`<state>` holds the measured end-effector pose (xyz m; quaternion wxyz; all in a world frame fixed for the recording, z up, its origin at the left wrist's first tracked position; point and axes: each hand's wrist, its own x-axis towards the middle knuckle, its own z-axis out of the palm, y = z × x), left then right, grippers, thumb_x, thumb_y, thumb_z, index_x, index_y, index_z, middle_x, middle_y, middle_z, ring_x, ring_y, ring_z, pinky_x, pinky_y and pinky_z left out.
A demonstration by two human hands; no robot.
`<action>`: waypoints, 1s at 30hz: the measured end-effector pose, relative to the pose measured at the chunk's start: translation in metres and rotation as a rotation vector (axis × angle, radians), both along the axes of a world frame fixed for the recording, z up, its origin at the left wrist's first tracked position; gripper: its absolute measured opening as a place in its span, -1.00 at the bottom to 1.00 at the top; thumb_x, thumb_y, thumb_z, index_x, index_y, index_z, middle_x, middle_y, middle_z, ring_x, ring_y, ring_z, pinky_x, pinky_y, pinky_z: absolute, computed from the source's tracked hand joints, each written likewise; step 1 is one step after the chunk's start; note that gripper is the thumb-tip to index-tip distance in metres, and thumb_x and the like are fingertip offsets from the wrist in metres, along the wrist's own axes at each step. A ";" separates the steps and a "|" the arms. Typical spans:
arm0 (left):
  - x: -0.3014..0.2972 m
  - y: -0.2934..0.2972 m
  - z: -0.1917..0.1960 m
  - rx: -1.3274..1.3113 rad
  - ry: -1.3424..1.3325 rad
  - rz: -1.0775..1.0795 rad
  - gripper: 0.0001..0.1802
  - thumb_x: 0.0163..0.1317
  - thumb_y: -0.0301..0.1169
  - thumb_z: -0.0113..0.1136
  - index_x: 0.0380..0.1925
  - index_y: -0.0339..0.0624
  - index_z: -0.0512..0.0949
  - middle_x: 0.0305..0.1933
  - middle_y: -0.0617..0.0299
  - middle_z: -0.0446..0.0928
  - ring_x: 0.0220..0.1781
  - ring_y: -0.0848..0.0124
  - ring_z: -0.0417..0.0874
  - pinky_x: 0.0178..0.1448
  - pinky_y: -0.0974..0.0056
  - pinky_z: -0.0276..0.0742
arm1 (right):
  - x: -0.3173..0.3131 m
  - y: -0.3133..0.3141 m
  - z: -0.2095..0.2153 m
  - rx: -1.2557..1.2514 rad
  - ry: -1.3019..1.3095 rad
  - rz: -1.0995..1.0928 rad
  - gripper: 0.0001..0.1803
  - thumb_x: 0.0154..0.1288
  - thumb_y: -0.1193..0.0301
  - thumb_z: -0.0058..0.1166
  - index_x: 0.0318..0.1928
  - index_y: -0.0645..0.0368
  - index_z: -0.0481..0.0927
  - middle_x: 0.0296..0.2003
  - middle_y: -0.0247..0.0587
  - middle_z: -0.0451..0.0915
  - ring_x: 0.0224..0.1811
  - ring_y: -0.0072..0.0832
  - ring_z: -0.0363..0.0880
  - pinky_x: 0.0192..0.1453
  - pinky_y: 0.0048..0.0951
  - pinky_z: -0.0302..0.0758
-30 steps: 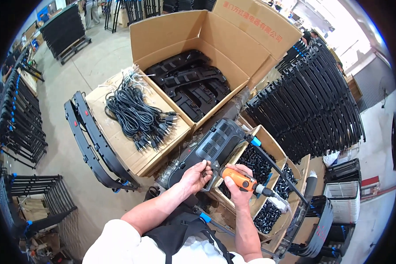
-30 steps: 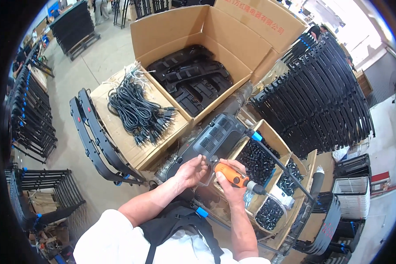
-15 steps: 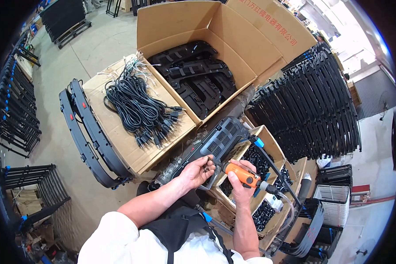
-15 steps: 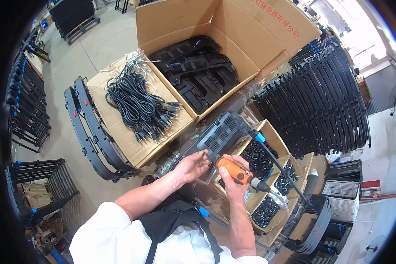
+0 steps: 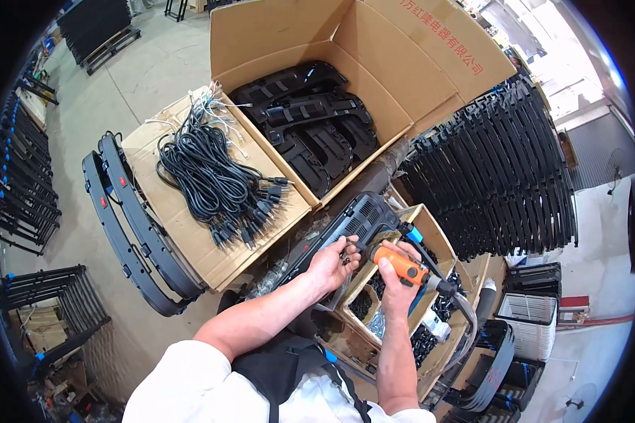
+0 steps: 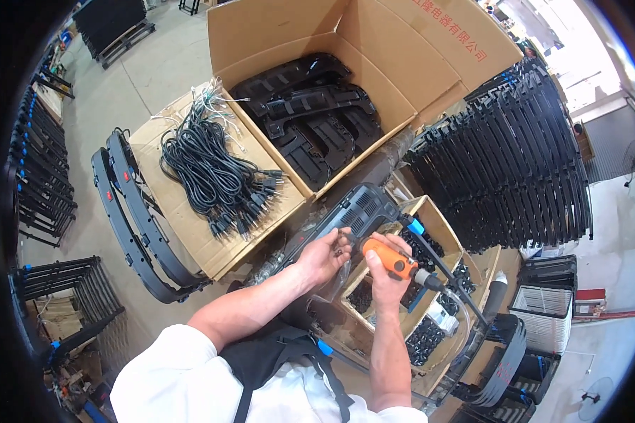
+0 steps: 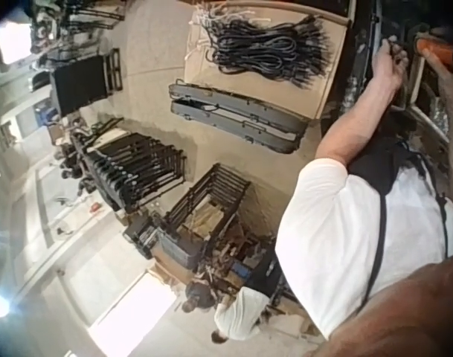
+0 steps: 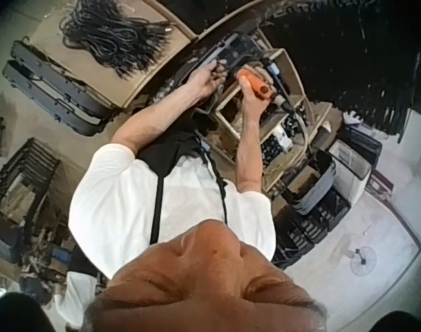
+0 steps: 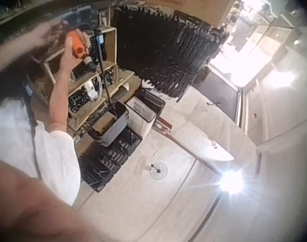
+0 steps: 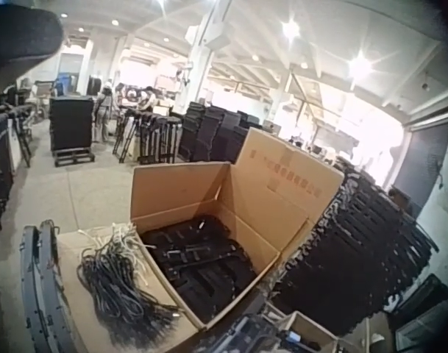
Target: The recorder assembles plastic and metal components using a power screwdriver in a manufacturing environment.
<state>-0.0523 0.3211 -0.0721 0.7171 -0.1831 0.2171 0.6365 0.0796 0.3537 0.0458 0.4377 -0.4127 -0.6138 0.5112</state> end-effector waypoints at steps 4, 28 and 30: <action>0.001 0.014 0.015 -0.001 0.038 0.014 -0.67 0.70 -0.26 -0.12 0.10 -0.30 0.51 -0.11 0.10 0.62 -0.15 0.25 0.70 -0.08 0.21 0.73 | -0.012 0.039 -0.006 0.036 0.006 -0.027 -0.40 0.29 0.56 0.38 0.29 0.28 0.43 0.14 0.05 0.69 0.19 -0.32 0.67 0.40 -0.26 0.54; 0.006 -0.017 -0.009 0.122 0.355 -0.315 -0.68 0.69 -0.29 -0.04 0.12 -0.31 0.57 -0.03 0.20 0.63 -0.06 0.43 0.69 0.06 0.31 0.67 | -0.045 0.116 -0.040 0.026 -0.040 0.096 -0.43 0.28 0.57 0.43 0.26 0.26 0.50 0.08 -0.08 0.69 0.08 -0.45 0.67 0.26 -0.39 0.62; 0.003 -0.017 -0.009 0.169 0.422 -0.348 -0.69 0.69 -0.29 -0.03 0.11 -0.27 0.59 -0.12 0.27 0.63 -0.15 0.47 0.65 -0.02 0.36 0.63 | -0.046 0.119 -0.039 0.033 -0.067 0.111 -0.42 0.29 0.54 0.43 0.27 0.26 0.49 0.09 -0.08 0.69 0.10 -0.45 0.67 0.30 -0.36 0.60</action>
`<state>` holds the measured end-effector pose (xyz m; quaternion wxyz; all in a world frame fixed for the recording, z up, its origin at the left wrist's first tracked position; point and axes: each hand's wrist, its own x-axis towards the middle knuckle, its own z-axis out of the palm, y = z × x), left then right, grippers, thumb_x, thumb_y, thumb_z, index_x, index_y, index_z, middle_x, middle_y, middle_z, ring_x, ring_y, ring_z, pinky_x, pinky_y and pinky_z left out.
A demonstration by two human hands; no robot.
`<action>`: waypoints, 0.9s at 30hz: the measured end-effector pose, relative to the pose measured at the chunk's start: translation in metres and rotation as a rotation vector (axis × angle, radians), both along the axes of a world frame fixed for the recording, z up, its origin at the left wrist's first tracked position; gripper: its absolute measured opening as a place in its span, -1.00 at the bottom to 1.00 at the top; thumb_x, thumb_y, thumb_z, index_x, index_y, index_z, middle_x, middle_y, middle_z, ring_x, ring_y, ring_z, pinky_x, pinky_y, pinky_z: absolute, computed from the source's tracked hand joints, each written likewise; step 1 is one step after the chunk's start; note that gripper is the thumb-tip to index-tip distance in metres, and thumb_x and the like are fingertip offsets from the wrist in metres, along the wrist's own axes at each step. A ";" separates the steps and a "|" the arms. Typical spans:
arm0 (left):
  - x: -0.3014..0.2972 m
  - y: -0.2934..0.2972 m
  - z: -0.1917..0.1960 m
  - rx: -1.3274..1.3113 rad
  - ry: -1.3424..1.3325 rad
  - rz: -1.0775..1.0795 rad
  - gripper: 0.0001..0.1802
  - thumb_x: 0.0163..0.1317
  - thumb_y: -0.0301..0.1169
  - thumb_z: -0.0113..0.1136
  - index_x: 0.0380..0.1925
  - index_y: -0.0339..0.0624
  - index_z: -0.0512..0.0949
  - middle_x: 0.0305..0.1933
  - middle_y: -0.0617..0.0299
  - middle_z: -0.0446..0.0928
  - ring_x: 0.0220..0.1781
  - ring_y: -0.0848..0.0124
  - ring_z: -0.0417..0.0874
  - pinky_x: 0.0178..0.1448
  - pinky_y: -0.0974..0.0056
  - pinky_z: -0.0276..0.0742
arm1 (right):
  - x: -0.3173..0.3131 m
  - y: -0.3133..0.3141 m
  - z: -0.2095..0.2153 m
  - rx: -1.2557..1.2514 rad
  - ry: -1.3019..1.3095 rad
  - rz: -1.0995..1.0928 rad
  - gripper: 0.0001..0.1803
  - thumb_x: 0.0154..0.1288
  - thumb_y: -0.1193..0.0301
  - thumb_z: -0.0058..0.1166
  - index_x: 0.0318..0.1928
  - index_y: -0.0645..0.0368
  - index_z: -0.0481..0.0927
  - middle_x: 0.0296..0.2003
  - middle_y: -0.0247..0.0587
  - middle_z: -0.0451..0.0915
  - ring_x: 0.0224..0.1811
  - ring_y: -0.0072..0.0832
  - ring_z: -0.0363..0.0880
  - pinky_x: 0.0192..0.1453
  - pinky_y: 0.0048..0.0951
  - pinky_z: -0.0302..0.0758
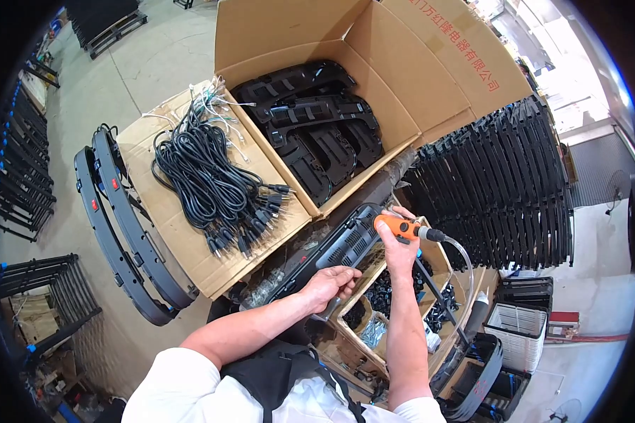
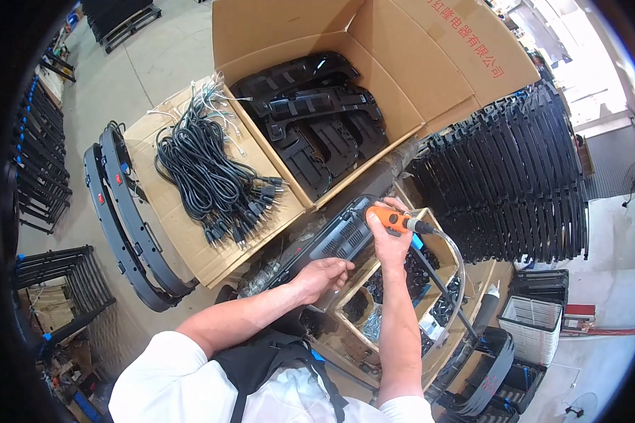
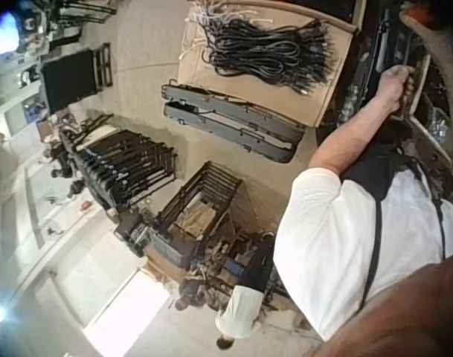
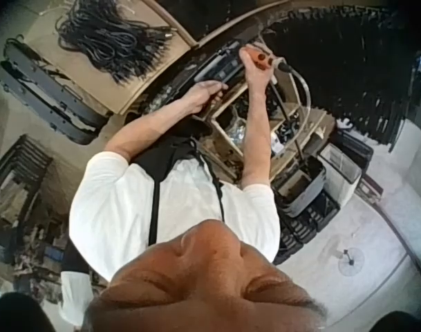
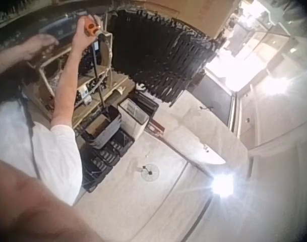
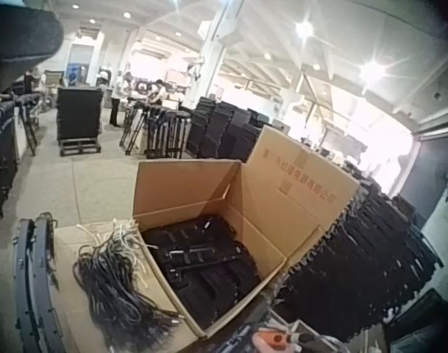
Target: The recorder assembles plastic and metal components using a power screwdriver in a manufacturing environment.
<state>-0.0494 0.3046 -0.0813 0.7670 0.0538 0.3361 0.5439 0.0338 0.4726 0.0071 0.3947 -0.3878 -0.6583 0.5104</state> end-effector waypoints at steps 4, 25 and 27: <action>-0.003 0.001 0.017 -0.019 0.060 0.004 -0.71 0.70 -0.30 -0.04 0.10 -0.24 0.60 -0.22 0.34 0.61 -0.23 0.53 0.59 -0.11 0.41 0.57 | -0.007 0.011 0.006 -0.010 -0.042 0.035 -0.48 0.26 0.58 0.44 0.20 0.25 0.55 0.02 -0.15 0.71 0.02 -0.49 0.68 0.20 -0.42 0.64; -0.004 0.006 0.002 -0.168 -0.067 0.155 -0.73 0.66 -0.23 0.05 -0.02 -0.20 0.58 -0.19 0.24 0.67 -0.33 0.49 0.62 -0.27 0.40 0.58 | -0.018 0.025 0.014 -0.055 -0.162 0.066 -0.53 0.20 0.55 0.47 0.11 0.27 0.63 -0.04 -0.15 0.74 -0.01 -0.52 0.71 0.14 -0.47 0.64; -0.004 0.006 0.001 -0.183 -0.118 0.193 -0.72 0.66 -0.21 0.05 -0.02 -0.19 0.59 -0.21 0.26 0.66 -0.32 0.48 0.62 -0.25 0.39 0.58 | -0.010 0.006 0.022 -0.006 -0.117 0.037 -0.50 0.20 0.56 0.46 0.15 0.29 0.60 -0.01 -0.13 0.73 0.02 -0.49 0.70 0.16 -0.45 0.64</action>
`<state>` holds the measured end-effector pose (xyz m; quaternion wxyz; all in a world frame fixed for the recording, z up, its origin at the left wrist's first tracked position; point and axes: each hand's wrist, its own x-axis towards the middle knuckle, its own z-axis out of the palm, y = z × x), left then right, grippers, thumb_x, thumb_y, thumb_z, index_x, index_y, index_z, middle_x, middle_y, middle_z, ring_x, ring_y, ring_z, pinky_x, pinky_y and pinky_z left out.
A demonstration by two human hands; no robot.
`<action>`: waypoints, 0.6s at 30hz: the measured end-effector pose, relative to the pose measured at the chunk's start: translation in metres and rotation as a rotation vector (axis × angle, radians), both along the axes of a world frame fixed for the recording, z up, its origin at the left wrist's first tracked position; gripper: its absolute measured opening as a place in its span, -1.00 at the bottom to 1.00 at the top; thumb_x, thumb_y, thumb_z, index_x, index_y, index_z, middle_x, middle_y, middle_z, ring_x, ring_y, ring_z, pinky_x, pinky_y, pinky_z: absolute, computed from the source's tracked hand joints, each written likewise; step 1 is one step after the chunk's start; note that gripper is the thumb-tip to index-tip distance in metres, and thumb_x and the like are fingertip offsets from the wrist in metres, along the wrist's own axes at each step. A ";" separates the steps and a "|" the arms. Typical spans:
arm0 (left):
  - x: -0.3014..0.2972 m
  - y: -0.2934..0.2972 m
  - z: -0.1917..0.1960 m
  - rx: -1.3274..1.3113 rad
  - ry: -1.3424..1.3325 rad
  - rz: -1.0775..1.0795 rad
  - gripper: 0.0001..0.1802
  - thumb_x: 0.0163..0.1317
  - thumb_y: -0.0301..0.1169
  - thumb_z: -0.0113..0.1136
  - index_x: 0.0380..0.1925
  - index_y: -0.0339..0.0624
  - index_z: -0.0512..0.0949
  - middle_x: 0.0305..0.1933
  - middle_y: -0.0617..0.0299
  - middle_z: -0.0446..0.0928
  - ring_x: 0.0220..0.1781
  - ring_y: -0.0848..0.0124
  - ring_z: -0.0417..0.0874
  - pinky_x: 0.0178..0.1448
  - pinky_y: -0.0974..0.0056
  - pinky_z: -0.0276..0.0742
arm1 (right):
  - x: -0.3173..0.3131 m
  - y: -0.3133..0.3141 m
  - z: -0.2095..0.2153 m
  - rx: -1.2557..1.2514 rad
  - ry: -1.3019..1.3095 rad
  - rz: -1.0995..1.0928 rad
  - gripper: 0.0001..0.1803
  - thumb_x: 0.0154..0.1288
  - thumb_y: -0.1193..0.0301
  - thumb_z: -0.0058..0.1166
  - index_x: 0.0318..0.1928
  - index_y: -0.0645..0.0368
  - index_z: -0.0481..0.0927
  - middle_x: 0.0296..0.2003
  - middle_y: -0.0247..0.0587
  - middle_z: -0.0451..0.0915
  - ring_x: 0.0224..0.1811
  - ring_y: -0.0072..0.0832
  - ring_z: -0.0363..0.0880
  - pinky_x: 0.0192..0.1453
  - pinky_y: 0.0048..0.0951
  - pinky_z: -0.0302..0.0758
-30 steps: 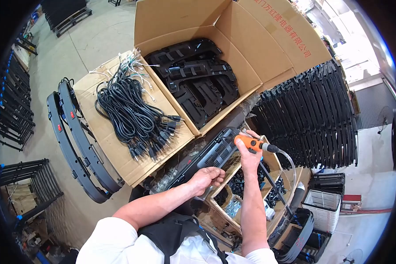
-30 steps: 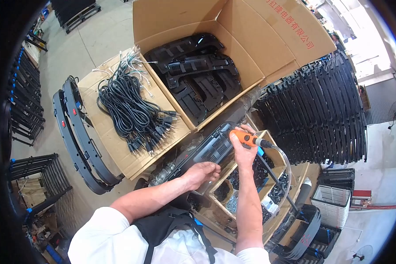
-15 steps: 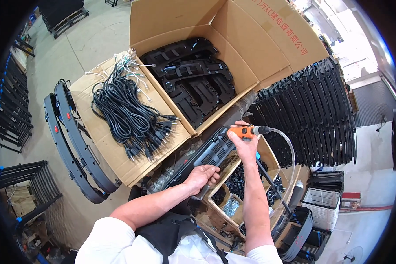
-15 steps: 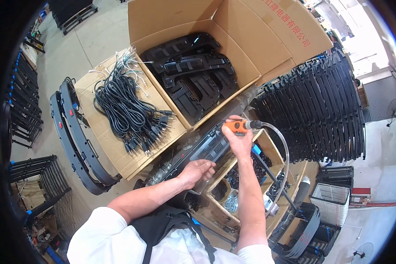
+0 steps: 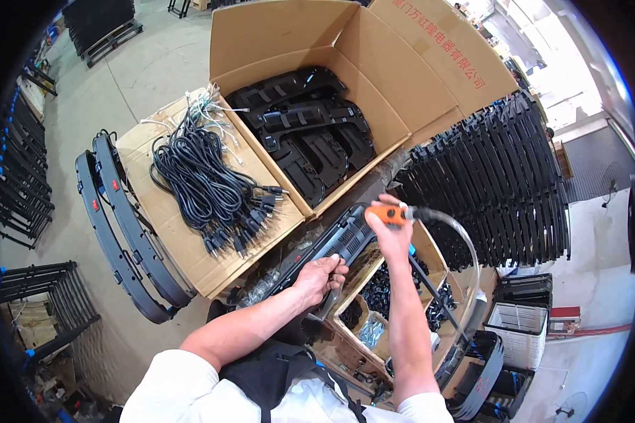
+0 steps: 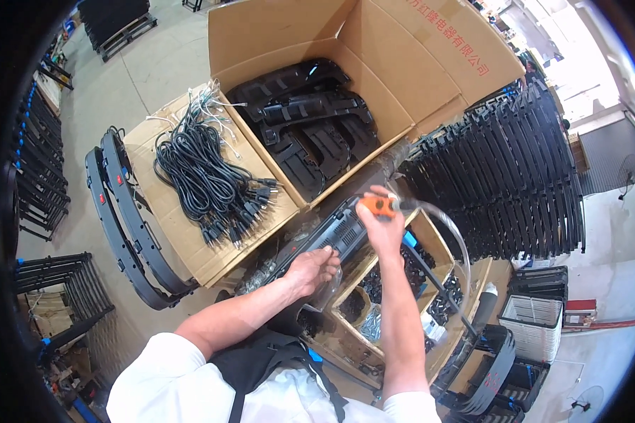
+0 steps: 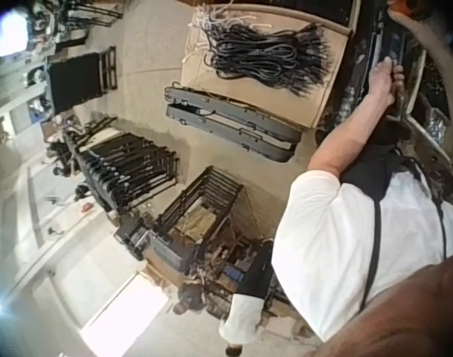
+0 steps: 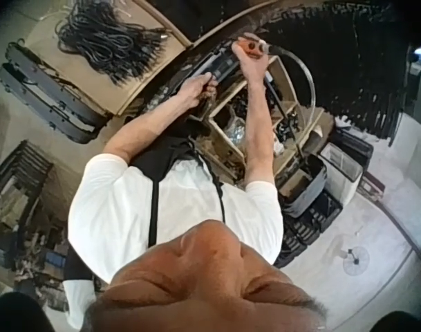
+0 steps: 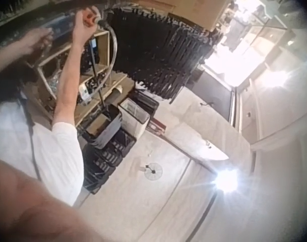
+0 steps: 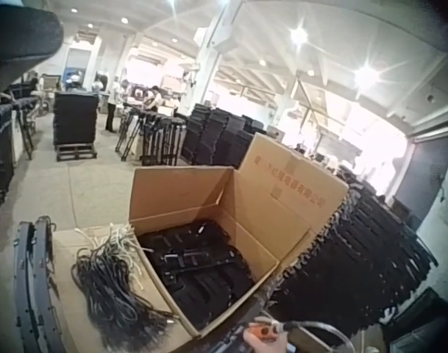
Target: The recorder assembles plastic and metal components using a power screwdriver in a manufacturing environment.
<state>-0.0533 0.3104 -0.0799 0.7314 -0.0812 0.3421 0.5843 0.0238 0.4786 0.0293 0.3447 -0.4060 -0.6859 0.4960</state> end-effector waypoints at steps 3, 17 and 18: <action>-0.010 0.006 -0.008 0.020 -0.129 0.133 -0.71 0.67 -0.16 0.03 -0.02 -0.14 0.59 -0.22 0.34 0.63 -0.30 0.46 0.61 -0.20 0.37 0.58 | 0.012 -0.033 0.020 -0.062 0.203 0.005 -0.42 0.24 0.62 0.39 0.25 0.31 0.51 0.07 -0.02 0.70 0.09 -0.40 0.69 0.22 -0.37 0.66; -0.014 0.021 -0.009 0.059 -0.202 0.211 -0.73 0.67 -0.21 0.03 0.02 -0.13 0.59 -0.28 0.34 0.66 -0.35 0.49 0.69 -0.29 0.39 0.70 | 0.049 -0.092 0.024 -0.133 0.181 -0.048 -0.43 0.24 0.61 0.40 0.25 0.29 0.52 0.11 0.03 0.73 0.17 -0.33 0.71 0.37 -0.26 0.60; -0.014 0.021 -0.010 0.059 -0.202 0.211 -0.73 0.67 -0.21 0.03 0.02 -0.13 0.59 -0.28 0.34 0.66 -0.35 0.49 0.69 -0.29 0.39 0.70 | 0.050 -0.092 0.025 -0.129 0.176 -0.045 -0.43 0.24 0.61 0.40 0.25 0.29 0.52 0.10 0.02 0.73 0.17 -0.33 0.71 0.37 -0.26 0.60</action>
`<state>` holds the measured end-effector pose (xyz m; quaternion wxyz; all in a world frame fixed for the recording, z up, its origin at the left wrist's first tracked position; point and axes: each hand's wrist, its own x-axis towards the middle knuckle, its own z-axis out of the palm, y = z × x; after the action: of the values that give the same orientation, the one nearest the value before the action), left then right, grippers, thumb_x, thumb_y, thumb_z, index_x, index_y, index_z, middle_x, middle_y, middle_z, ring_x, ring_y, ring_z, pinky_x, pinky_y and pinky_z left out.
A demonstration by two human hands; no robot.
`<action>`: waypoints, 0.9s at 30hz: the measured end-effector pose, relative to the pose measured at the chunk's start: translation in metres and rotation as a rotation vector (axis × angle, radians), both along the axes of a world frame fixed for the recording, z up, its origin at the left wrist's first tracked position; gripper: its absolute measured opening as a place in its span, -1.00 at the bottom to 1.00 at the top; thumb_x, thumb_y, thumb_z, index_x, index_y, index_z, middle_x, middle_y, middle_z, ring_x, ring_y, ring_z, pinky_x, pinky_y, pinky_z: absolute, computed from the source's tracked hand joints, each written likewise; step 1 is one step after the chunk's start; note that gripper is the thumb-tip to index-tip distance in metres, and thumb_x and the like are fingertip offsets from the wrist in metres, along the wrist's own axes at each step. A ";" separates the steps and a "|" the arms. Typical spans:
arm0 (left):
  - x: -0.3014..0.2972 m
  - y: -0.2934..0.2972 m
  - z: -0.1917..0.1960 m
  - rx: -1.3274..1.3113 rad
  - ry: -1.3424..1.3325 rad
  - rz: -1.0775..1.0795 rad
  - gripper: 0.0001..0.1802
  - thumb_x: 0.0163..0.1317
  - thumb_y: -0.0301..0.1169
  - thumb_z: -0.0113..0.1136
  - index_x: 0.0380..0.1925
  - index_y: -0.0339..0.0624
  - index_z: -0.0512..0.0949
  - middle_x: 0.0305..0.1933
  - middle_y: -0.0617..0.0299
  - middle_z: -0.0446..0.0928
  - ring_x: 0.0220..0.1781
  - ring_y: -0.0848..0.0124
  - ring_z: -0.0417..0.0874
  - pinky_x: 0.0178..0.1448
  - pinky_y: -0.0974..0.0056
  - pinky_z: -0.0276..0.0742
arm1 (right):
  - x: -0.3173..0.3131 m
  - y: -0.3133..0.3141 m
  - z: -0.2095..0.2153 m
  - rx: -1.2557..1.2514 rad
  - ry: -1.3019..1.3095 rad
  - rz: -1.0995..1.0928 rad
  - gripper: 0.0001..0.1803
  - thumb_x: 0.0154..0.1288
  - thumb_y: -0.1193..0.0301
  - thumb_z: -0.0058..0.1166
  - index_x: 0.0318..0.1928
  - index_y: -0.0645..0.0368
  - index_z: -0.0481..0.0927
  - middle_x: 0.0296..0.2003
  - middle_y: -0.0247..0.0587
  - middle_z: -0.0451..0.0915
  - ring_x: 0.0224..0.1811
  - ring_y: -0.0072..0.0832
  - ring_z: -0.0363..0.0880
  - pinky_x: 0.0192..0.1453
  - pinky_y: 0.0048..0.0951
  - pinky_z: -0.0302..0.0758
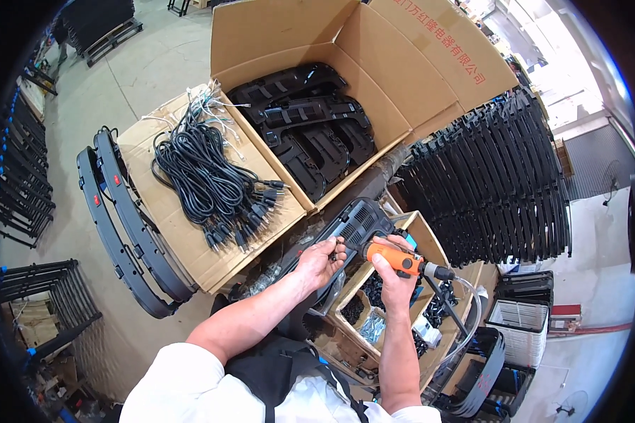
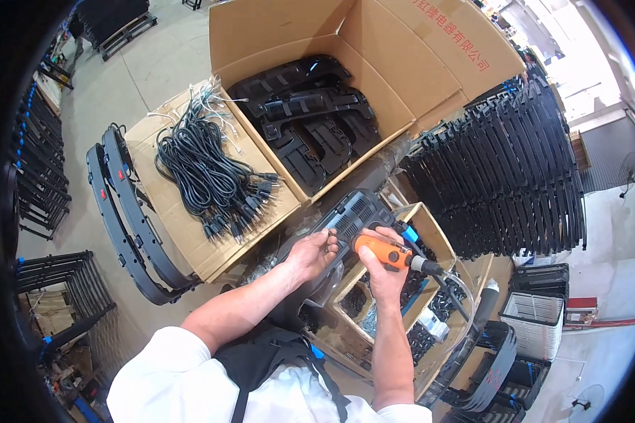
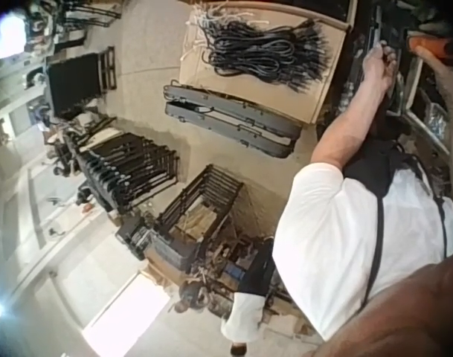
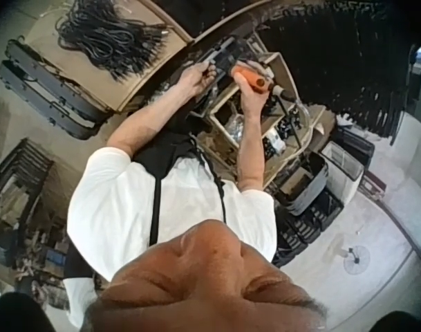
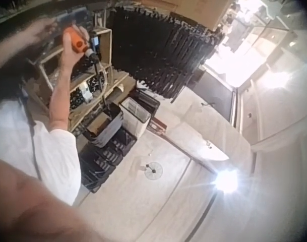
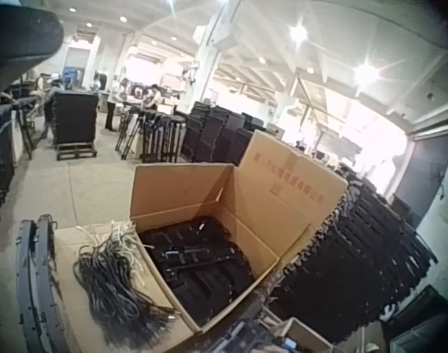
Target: The recorder assembles plastic and metal components using a power screwdriver in a manufacturing environment.
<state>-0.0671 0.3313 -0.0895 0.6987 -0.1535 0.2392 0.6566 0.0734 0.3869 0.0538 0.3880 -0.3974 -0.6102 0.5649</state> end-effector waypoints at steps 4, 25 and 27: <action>0.001 -0.001 -0.001 0.036 -0.066 -0.011 -0.73 0.67 -0.21 0.01 0.04 -0.12 0.60 -0.28 0.35 0.64 -0.34 0.48 0.68 -0.26 0.37 0.70 | 0.000 -0.001 0.002 0.004 -0.018 -0.004 -0.42 0.23 0.60 0.40 0.26 0.29 0.52 0.10 0.02 0.73 0.17 -0.33 0.71 0.38 -0.26 0.59; 0.026 -0.061 0.018 0.079 0.291 -0.339 -0.66 0.70 -0.17 -0.03 0.02 -0.19 0.61 -0.40 0.41 0.50 -0.50 0.59 0.44 -0.48 0.44 0.34 | -0.034 0.045 -0.041 0.064 -0.018 -0.014 -0.43 0.27 0.58 0.43 0.27 0.27 0.52 0.09 -0.07 0.71 0.08 -0.44 0.69 0.27 -0.38 0.64; 0.025 -0.069 0.025 0.023 0.277 -0.380 -0.67 0.70 -0.22 -0.07 0.05 -0.21 0.59 -0.35 0.38 0.49 -0.48 0.55 0.40 -0.44 0.43 0.29 | -0.035 0.046 -0.042 0.060 -0.018 -0.013 -0.43 0.27 0.58 0.43 0.27 0.27 0.52 0.09 -0.08 0.71 0.08 -0.44 0.69 0.27 -0.38 0.63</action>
<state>-0.0422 0.2626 -0.0643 0.7719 -0.0063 0.3497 0.5308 0.0385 0.4333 0.0114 0.3980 -0.3945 -0.6276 0.5404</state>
